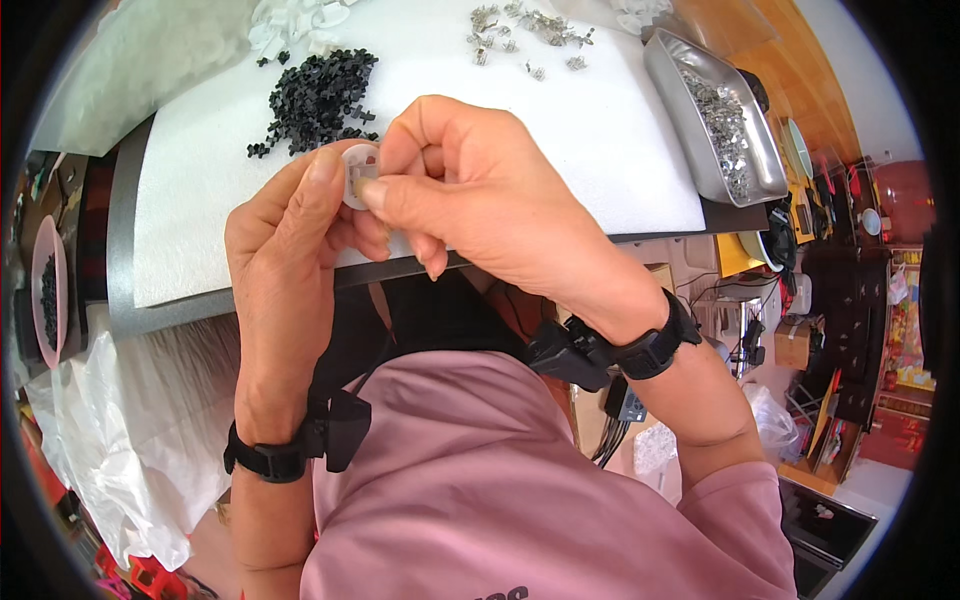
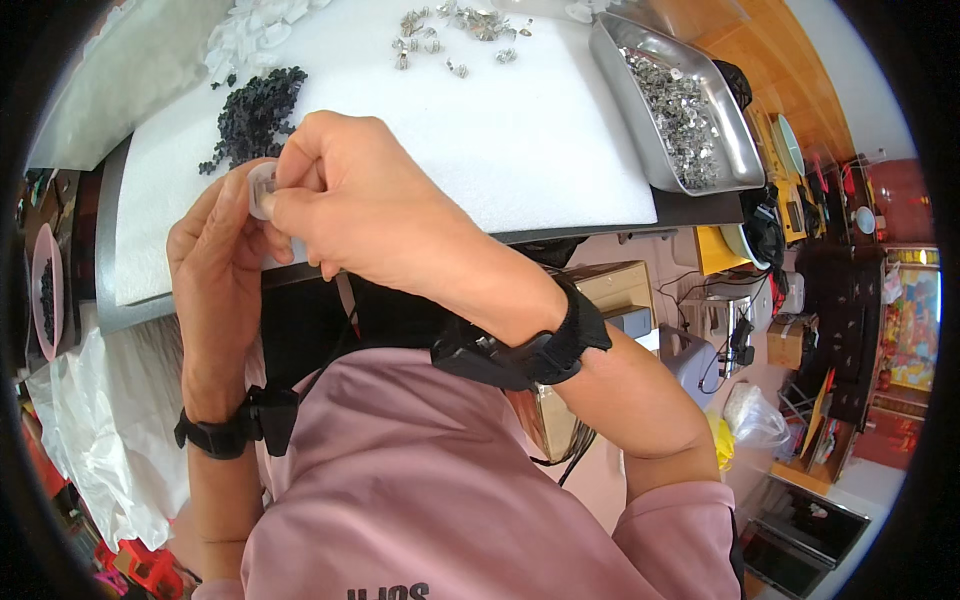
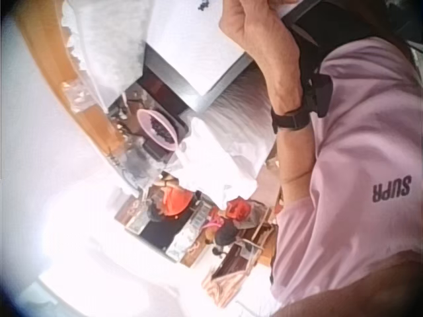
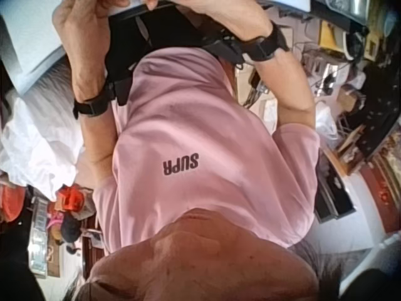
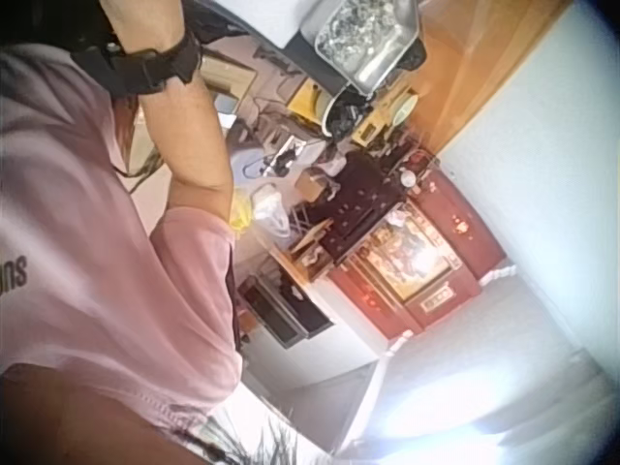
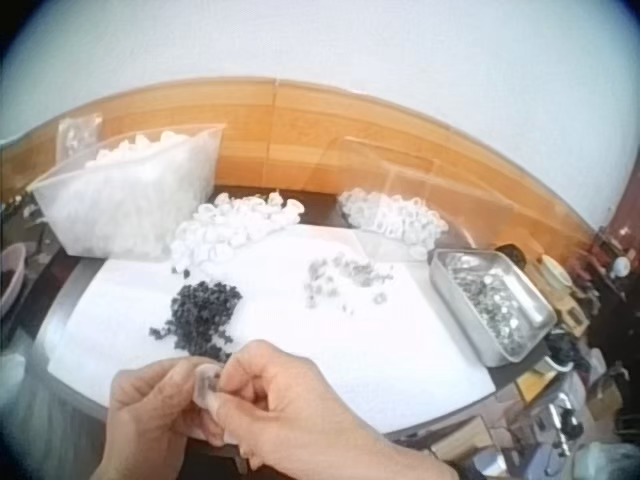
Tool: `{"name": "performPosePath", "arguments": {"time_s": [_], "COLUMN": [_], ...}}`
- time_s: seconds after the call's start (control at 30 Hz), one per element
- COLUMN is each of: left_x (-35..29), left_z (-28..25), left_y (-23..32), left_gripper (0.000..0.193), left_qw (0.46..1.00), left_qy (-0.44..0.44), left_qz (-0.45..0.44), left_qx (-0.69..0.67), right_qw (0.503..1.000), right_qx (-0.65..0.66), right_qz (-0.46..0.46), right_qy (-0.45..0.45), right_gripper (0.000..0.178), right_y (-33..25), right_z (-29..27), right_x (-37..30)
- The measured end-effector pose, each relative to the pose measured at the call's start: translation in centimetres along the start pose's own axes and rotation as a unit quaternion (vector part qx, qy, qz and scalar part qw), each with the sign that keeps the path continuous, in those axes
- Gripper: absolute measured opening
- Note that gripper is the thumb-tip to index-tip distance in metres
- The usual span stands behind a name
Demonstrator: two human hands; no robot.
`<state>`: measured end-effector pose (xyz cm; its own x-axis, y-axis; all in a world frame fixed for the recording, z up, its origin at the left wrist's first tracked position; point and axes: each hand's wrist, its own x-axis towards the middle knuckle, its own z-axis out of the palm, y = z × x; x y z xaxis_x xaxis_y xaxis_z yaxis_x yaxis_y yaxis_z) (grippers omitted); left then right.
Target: Assembling small plastic and metal components into circular housings at a workstation.
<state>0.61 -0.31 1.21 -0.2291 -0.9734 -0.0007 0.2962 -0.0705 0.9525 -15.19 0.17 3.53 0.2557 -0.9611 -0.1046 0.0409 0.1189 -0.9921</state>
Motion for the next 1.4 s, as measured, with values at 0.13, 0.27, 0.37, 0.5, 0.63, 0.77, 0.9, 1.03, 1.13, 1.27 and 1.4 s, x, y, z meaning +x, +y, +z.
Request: {"name": "performPosePath", "arguments": {"time_s": [0.13, 0.27, 0.37, 0.5, 0.63, 0.77, 0.9, 1.03, 1.13, 1.27, 1.4], "left_x": [-0.1, -0.1, 0.1, 0.2, 0.0, -0.2, -0.1, 0.1, 0.2, 0.5, 0.8], "left_z": [-0.1, -0.2, -0.2, -0.4, -0.3, -0.3, -0.5, -0.7, -0.8, -1.0, -1.2], "left_y": [-0.1, 0.0, 0.1, 0.1, 0.0, 0.1, 0.1, 0.3, 0.6, 0.6, 0.5], "left_gripper": [0.034, 0.035, 0.035, 0.034, 0.034, 0.036, 0.036, 0.038, 0.038, 0.038, 0.039], "left_qw": [1.0, 1.0, 1.0, 0.999, 1.0, 1.0, 1.0, 0.998, 0.995, 0.991, 0.987], "left_qy": [0.0, -0.007, -0.011, -0.009, -0.004, -0.002, -0.011, -0.012, -0.015, -0.024, -0.036], "left_qz": [-0.005, -0.001, 0.001, -0.003, -0.006, -0.001, 0.003, -0.011, -0.031, -0.043, -0.05], "left_qx": [-0.004, -0.005, -0.012, -0.031, -0.03, 0.001, 0.006, -0.057, -0.089, -0.121, -0.151], "right_qw": [1.0, 1.0, 1.0, 0.999, 0.999, 0.999, 0.998, 0.995, 0.993, 0.973, 0.97], "right_qx": [-0.018, 0.012, 0.005, 0.022, 0.01, 0.01, 0.005, -0.032, -0.095, -0.213, -0.226], "right_qz": [0.022, 0.005, 0.001, -0.002, 0.022, 0.04, 0.048, 0.061, 0.025, -0.023, 0.01], "right_qy": [-0.006, -0.017, -0.027, -0.036, -0.032, -0.029, -0.043, -0.074, -0.064, -0.082, -0.088], "right_gripper": [0.016, 0.015, 0.014, 0.014, 0.015, 0.014, 0.013, 0.012, 0.013, 0.016, 0.014], "right_y": [-0.4, -0.3, -0.7, -0.6, -0.9, -1.3, -1.6, -3.2, -4.0, -4.6, -3.9], "right_z": [0.1, 0.2, -0.2, -0.1, 0.3, 0.4, 0.3, -1.0, -1.9, -1.7, -0.9], "right_x": [0.1, 0.1, 0.1, 0.4, 0.6, 0.4, 0.5, 0.8, 1.7, 2.6, 2.8]}}
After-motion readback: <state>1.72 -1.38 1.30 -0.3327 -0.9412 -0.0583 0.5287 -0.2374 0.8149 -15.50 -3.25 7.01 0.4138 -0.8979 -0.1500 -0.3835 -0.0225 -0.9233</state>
